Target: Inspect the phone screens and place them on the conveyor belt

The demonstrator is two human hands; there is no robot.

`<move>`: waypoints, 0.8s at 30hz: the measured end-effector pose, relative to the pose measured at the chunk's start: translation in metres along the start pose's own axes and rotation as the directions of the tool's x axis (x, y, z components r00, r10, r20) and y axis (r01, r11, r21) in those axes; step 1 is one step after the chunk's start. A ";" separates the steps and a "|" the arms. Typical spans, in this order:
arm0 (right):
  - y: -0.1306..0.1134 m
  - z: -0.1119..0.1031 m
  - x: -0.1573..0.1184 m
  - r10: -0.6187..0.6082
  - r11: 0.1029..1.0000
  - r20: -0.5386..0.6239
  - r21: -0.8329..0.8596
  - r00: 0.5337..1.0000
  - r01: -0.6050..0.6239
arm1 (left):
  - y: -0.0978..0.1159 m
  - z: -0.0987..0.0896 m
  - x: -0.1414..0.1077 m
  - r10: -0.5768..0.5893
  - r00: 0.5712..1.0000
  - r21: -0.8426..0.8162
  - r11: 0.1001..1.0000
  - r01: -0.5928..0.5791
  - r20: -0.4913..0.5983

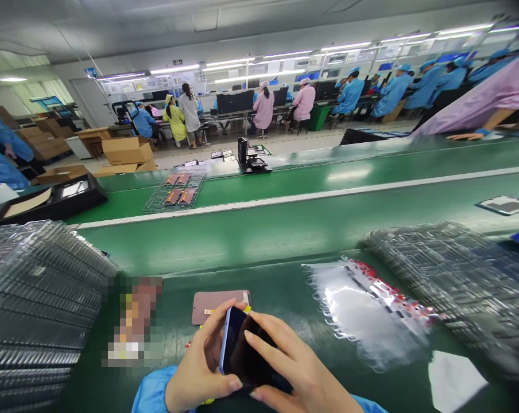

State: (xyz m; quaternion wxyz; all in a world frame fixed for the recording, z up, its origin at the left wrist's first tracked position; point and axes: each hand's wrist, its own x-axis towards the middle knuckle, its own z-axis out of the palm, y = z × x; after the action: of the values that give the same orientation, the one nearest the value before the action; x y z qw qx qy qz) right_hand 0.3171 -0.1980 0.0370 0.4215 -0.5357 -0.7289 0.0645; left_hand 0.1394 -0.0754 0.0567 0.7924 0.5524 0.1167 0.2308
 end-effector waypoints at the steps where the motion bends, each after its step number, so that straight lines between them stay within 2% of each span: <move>1: 0.000 -0.002 0.002 -0.005 1.000 0.011 -0.018 1.000 0.005 | -0.001 -0.001 0.000 0.011 1.000 -0.008 1.000 -0.011 -0.005; 5: -0.002 -0.003 0.004 -0.032 0.996 0.028 -0.086 0.999 0.034 | -0.008 -0.004 0.002 0.047 0.999 -0.030 0.998 -0.048 -0.025; 8: -0.001 0.002 0.003 0.022 0.995 -0.036 -0.092 0.999 -0.025 | -0.011 -0.005 0.006 -0.018 0.998 -0.110 0.994 0.011 -0.055; 10: 0.000 0.005 0.003 0.114 0.994 -0.099 0.012 0.989 -0.113 | -0.009 -0.006 0.012 -0.125 0.983 -0.219 0.971 0.094 -0.134; 12: 0.003 0.003 0.004 0.279 0.943 -0.097 0.216 0.955 -0.253 | -0.002 -0.008 0.021 -0.248 0.940 -0.293 0.940 0.174 -0.235; 13: 0.004 0.001 0.005 0.375 0.883 -0.045 0.321 0.926 -0.342 | 0.003 -0.009 0.026 -0.295 0.913 -0.305 0.930 0.206 -0.281; 15: 0.006 -0.003 0.006 0.516 0.707 0.157 0.478 0.842 -0.522 | 0.012 -0.014 0.034 -0.336 0.876 -0.295 0.925 0.239 -0.345; 16: 0.007 -0.005 0.006 0.541 0.599 0.281 0.533 0.793 -0.598 | 0.016 -0.017 0.037 -0.337 0.866 -0.277 0.929 0.244 -0.369; 18: 0.007 -0.006 0.004 0.502 0.379 0.483 0.623 0.717 -0.684 | 0.022 -0.022 0.042 -0.322 0.853 -0.240 0.941 0.239 -0.411; 20: 0.008 -0.003 0.002 0.448 0.213 0.552 0.698 0.703 -0.684 | 0.026 -0.025 0.044 -0.313 0.855 -0.215 0.946 0.242 -0.413; 21: 0.008 -0.001 0.000 0.445 0.173 0.544 0.727 0.711 -0.664 | 0.026 -0.025 0.044 -0.312 0.863 -0.213 0.946 0.243 -0.398; 24: 0.009 0.004 -0.003 0.502 0.163 0.456 0.785 0.735 -0.598 | 0.026 -0.019 0.041 -0.306 0.914 -0.207 0.944 0.255 -0.268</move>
State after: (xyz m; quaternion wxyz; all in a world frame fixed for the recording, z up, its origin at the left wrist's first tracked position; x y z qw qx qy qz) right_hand 0.3215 -0.1956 0.0276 0.5525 -0.4419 -0.3456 0.6165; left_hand 0.1602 -0.0321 0.0768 0.8344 0.4204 0.2926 0.2035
